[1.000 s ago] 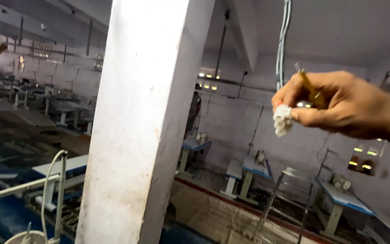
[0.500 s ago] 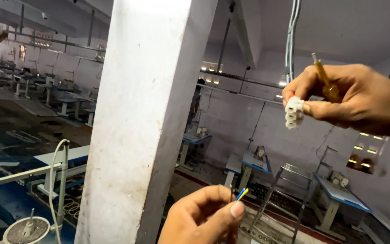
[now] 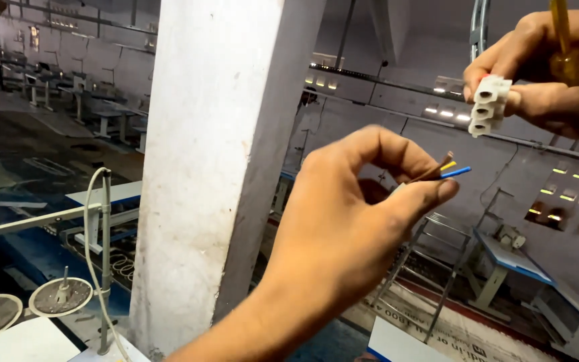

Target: The person connects electrical wires to a plastic terminal block by loosening a screw with a screwdriver, inserting a wire, then tightening the screw, repeating the process for multiple wires.

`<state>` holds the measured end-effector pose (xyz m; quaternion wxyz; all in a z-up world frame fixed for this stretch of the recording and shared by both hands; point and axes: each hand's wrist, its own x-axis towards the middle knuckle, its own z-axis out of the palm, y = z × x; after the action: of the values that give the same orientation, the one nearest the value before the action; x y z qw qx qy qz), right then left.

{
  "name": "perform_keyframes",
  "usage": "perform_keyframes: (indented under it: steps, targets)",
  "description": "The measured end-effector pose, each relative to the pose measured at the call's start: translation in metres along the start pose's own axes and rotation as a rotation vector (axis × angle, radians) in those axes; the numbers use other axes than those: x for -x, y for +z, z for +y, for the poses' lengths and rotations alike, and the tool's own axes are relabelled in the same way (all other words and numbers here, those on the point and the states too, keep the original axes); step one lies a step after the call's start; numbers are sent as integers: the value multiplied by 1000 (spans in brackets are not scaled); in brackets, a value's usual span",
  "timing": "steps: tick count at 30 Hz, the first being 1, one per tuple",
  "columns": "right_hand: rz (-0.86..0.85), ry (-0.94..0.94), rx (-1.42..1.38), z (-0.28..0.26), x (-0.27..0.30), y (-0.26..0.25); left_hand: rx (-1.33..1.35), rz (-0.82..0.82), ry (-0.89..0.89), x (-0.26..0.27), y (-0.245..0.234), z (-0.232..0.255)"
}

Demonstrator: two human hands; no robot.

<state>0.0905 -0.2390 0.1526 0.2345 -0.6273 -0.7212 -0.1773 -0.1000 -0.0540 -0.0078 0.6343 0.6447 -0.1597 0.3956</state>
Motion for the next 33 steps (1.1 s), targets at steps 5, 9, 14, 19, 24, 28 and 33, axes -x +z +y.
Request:
perform_keyframes:
  steps: [5, 9, 14, 19, 24, 28, 33]
  targets:
    - [31, 12, 65, -3, 0, 0, 107, -89, -26, -10, -3, -10]
    - [10, 38, 74, -11, -2, 4, 109, -83, 51, -9, -4, -12]
    - [2, 67, 171, -12, -2, 5, 5, -33, 170, -12, -2, -3]
    - [-8, 55, 129, -15, -4, 10, -187, 16, 181, -20, -1, 7]
    - [-19, 66, 118, 1, -3, -3, -200, 47, 232, -23, 8, 8]
    - [7, 40, 95, 5, -1, -1, -198, 51, 262, -25, 12, 10]
    - [10, 2, 82, 2, -5, 2, -184, 44, 216, -30, 11, 9]
